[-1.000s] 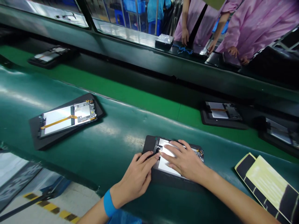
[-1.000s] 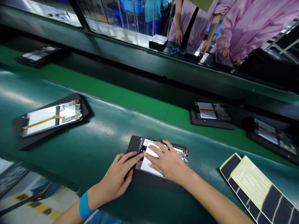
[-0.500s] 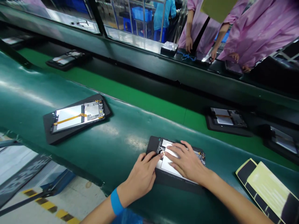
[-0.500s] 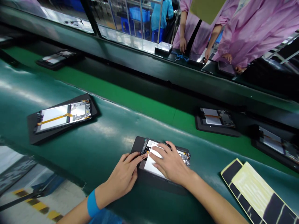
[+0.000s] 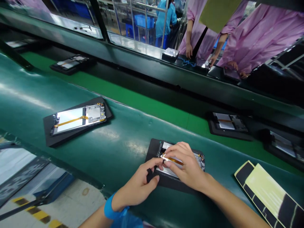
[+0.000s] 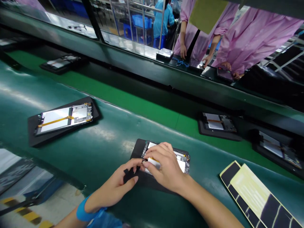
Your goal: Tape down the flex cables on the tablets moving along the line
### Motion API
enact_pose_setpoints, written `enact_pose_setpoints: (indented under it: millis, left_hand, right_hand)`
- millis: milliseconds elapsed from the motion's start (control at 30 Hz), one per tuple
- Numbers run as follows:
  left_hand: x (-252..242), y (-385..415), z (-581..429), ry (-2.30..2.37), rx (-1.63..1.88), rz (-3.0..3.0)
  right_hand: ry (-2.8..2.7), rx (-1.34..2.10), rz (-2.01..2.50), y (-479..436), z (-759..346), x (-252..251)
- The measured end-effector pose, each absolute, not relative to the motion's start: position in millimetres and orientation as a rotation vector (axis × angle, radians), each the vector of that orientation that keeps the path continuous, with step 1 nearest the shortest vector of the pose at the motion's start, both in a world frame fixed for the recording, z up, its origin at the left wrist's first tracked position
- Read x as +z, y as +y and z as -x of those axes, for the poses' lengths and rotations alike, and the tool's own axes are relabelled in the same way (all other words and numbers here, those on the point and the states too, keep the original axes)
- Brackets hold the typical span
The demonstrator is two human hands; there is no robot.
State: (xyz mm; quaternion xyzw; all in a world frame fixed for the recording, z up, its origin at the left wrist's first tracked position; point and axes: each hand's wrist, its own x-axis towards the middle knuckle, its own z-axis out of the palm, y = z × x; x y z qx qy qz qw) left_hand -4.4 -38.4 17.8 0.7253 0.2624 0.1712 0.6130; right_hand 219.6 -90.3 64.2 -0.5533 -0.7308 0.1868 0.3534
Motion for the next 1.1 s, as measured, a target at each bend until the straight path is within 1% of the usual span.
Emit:
enact_pose_setpoints:
  millis: [200, 367, 467, 567, 667, 733, 867, 1100]
  left_hand:
    - [25, -43, -2, 0.608, 0.426, -1.663]
    - [34, -44, -12, 0.552, 0.346, -1.162]
    - [30, -41, -10, 0.657, 0.413, -1.033]
    - [22, -35, -2, 0.774, 0.566, -1.341]
    - [15, -30, 3, 0.805, 0.754, -1.905]
    - [11, -28, 3, 0.777, 0.811, -2.226]
    - [8, -29, 2, 0.68, 0.68, -2.563]
    - [3, -28, -3, 0.614, 0.492, -2.775]
  right_hand:
    - [-1.975, 0.483, 1.425, -93, -220, 70]
    - [-1.895, 0.212, 1.474, -99, -224, 63]
    - [-1.738, 0.188, 1.57, -97, -230, 54]
    - [-1.727, 0.301, 1.704, -95, -233, 44]
    - [-1.845, 0.436, 1.734, -94, -227, 36]
    - [-1.921, 0.483, 1.732, -93, -222, 31]
    - [-1.98, 0.454, 1.763, -90, -218, 25]
    - [-2.0, 0.432, 1.804, -83, -221, 25]
